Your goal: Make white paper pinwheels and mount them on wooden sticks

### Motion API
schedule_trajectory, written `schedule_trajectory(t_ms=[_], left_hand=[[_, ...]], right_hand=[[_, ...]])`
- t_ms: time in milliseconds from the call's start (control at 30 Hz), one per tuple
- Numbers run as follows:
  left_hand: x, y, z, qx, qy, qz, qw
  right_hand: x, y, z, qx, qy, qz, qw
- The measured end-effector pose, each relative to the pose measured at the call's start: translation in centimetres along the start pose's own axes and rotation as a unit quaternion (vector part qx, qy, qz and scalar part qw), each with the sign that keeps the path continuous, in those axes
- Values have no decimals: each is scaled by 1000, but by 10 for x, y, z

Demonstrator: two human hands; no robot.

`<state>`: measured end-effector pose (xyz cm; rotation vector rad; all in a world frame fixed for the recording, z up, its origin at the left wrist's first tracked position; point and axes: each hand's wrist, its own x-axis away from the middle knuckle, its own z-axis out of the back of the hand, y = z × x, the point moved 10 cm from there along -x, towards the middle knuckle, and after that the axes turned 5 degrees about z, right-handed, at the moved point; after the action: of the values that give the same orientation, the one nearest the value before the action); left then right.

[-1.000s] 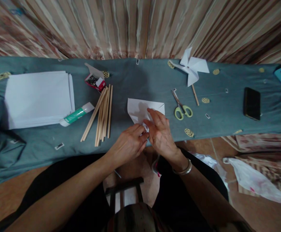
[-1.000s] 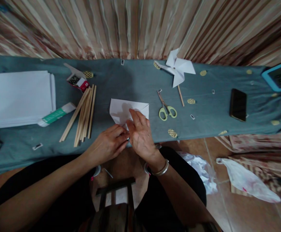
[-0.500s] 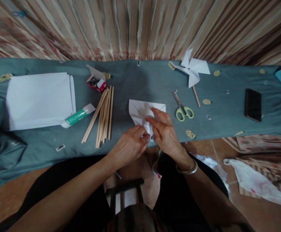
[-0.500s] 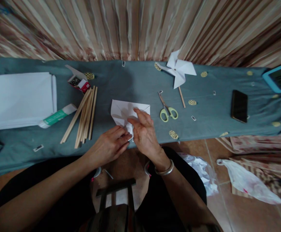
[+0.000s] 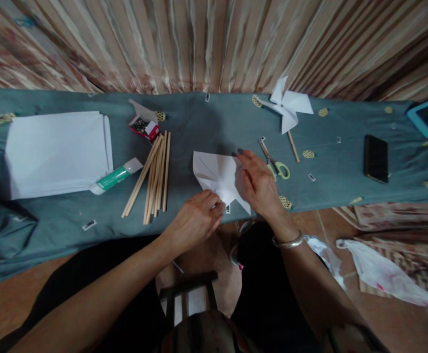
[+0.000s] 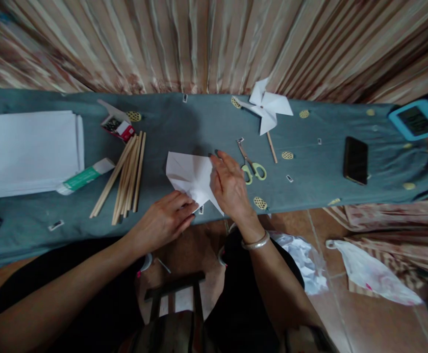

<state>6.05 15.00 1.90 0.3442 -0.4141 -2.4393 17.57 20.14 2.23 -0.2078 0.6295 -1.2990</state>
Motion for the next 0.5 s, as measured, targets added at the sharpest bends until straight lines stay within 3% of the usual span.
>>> schedule_trajectory(t_ms=[233, 500], left_hand=[[1, 1, 2, -2, 12, -15, 1000], [3, -13, 17, -16, 32, 1, 999]], right_hand=[[-24, 16, -9, 78, -44, 10, 996], [-22, 33, 11, 33, -19, -27, 999]])
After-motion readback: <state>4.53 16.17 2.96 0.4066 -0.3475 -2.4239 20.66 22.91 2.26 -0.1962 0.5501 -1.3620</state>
